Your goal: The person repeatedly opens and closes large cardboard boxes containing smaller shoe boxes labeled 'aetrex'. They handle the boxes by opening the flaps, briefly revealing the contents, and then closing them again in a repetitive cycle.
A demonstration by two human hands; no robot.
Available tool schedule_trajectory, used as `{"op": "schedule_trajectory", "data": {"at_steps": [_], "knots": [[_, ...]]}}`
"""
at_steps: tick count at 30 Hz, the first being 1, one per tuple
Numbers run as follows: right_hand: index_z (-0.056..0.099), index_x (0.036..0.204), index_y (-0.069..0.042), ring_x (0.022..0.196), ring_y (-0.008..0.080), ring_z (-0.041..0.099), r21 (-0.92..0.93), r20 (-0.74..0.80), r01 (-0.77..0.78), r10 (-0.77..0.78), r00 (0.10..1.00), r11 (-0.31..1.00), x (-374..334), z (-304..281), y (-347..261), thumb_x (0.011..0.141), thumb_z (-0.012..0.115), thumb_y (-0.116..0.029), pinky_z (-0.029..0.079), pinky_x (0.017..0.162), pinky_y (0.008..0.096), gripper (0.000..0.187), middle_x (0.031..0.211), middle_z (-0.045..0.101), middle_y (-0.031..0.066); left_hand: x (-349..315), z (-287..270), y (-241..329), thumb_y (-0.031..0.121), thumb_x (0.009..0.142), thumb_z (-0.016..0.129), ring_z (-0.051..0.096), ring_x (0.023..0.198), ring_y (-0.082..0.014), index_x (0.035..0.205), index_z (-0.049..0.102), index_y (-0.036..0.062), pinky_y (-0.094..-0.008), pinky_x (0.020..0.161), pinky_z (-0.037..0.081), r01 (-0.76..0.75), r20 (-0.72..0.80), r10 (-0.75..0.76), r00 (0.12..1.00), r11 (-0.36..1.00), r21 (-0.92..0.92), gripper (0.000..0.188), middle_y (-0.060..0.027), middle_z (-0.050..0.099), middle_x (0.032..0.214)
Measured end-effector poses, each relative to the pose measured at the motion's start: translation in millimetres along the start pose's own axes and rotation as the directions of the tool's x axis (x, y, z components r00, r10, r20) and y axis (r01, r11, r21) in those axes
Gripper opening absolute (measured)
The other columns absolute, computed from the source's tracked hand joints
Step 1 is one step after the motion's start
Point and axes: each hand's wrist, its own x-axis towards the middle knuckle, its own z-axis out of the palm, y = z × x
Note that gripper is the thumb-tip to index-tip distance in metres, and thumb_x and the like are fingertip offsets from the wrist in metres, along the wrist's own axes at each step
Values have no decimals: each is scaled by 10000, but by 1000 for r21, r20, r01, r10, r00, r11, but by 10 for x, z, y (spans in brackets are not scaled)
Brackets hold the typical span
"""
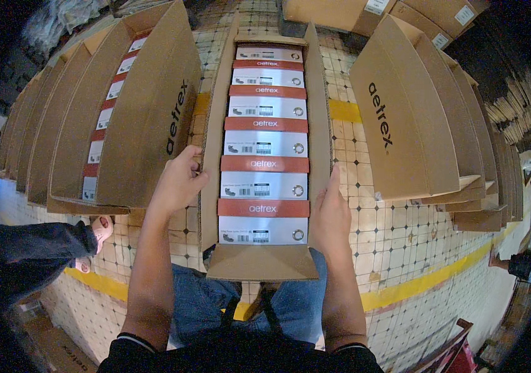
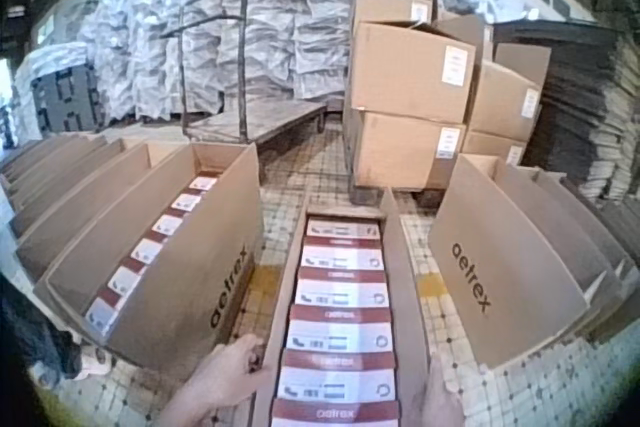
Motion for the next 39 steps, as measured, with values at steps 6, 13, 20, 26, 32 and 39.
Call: {"op": "schedule_trajectory", "data": {"at_steps": [6, 13, 20, 26, 32, 39], "knots": [[210, 1478, 2, 751, 466, 640, -77, -10, 42, -43, 999, 996, -9, 28, 40, 964, 432, -137, 487, 684, 529, 577, 845, 649, 304, 18, -16, 10, 224, 798, 685, 667, 879, -324, 1231, 549, 7, -400, 787, 506, 20, -7, -20, 1000, 1000, -5, 503, -206, 675, 934], [217, 1477, -6, 726, 463, 639, -68, -15, 12, -13, 1000, 998, 18, 29, 47, 969, 425, -145, 484, 655, 533, 566, 801, 642, 302, 76, -19, 19, 233, 783, 672, 670, 858, -332, 1228, 554, 5, -400, 776, 509, 42, 21, -42, 999, 999, -32, 514, -210, 677, 916], [207, 1502, -77, 792, 462, 651, -42, 22, -72, 73, 997, 997, 1, -19, -58, 976, 413, -138, 493, 680, 493, 568, 843, 643, 313, 257, 120, -30, 189, 798, 655, 668, 839, -301, 1170, 574, -16, -379, 769, 510, -80, -155, 60, 986, 989, -122, 432, -202, 683, 943], [219, 1496, -67, 825, 458, 653, -56, 32, -98, 100, 994, 994, 7, -16, -74, 972, 432, -157, 496, 705, 490, 573, 873, 645, 313, 423, 195, -58, 173, 816, 642, 670, 940, -332, 1178, 576, -7, -397, 844, 508, -132, -212, 87, 973, 969, -210, 409, -204, 681, 1055], [253, 1479, -42, 748, 454, 652, -43, -34, -41, 40, 999, 998, 31, 31, -27, 973, 448, -180, 498, 658, 515, 559, 816, 649, 294, 586, 240, -56, 162, 819, 640, 671, 937, -309, 1189, 576, -6, -384, 827, 512, -174, -288, 99, 952, 953, -247, 412, -196, 676, 1084], [242, 1482, -30, 729, 446, 657, -24, 12, -105, 105, 994, 994, 62, 14, -51, 964, 444, -152, 498, 645, 512, 569, 819, 656, 282, 829, 297, -102, 126, 798, 631, 677, 879, -258, 1195, 580, -1, -341, 788, 513, -190, -288, 61, 956, 874, -448, 419, -175, 684, 1075]]}}
